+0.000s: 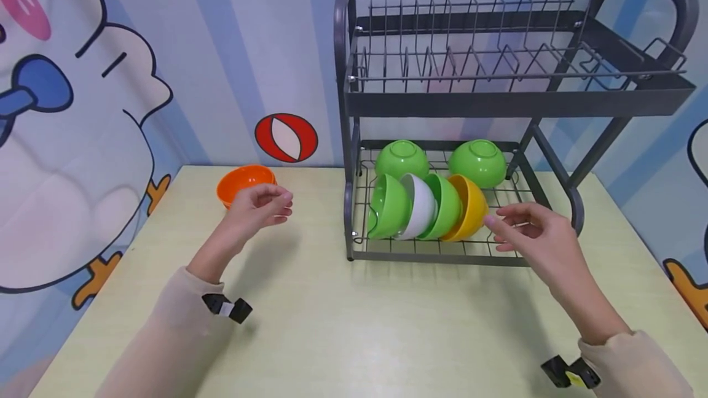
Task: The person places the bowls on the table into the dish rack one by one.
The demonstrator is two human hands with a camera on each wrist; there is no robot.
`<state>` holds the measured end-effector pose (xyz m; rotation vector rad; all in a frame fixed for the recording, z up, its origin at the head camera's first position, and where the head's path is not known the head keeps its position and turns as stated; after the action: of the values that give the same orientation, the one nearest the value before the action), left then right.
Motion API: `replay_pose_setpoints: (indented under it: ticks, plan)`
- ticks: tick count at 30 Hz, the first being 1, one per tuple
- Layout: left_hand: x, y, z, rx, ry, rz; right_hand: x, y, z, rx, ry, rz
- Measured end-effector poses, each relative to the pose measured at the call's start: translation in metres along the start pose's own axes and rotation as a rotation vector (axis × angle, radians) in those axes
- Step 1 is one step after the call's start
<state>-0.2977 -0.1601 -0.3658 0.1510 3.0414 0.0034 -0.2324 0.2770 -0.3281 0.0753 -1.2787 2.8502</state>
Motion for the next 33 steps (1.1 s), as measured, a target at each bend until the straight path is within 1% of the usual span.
replay_pose_setpoints:
  ticks: [7, 14, 18, 22, 24, 29, 33]
  plan:
    - [-0.004, -0.035, -0.009, 0.113, 0.025, -0.099, -0.007, 0.006, 0.003, 0.057, -0.007, 0.034]
    - [-0.009, -0.066, -0.022, 0.263, 0.070, -0.176, -0.012, 0.011, 0.005, 0.096, -0.032, 0.049]
    - [-0.012, -0.083, -0.024, 0.277, 0.065, -0.205, -0.014, 0.015, 0.006, 0.106, -0.045, 0.062]
    - [-0.013, -0.096, -0.027, 0.251, 0.063, -0.229, -0.017, 0.018, 0.006, 0.114, -0.054, 0.074]
    - [-0.013, -0.103, -0.029, 0.254, 0.068, -0.249, -0.018, 0.019, 0.006, 0.114, -0.053, 0.079]
    - [-0.009, -0.117, -0.032, 0.279, 0.062, -0.287, -0.022, 0.021, 0.005, 0.100, -0.040, 0.087]
    - [-0.005, -0.127, -0.028, 0.280, 0.035, -0.300, -0.025, 0.023, 0.005, 0.095, -0.042, 0.090]
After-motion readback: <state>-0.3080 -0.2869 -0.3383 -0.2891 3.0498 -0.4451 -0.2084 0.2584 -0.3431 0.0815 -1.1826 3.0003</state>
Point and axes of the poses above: each hand's wrist, its own x-axis towards the middle knuckle, its own y-axis out of the palm, z = x × y, the point moved 9 cm from there along x, towards the middle knuckle, and after that the axes turned 14 degrees about -x, right-handed, at the moved point
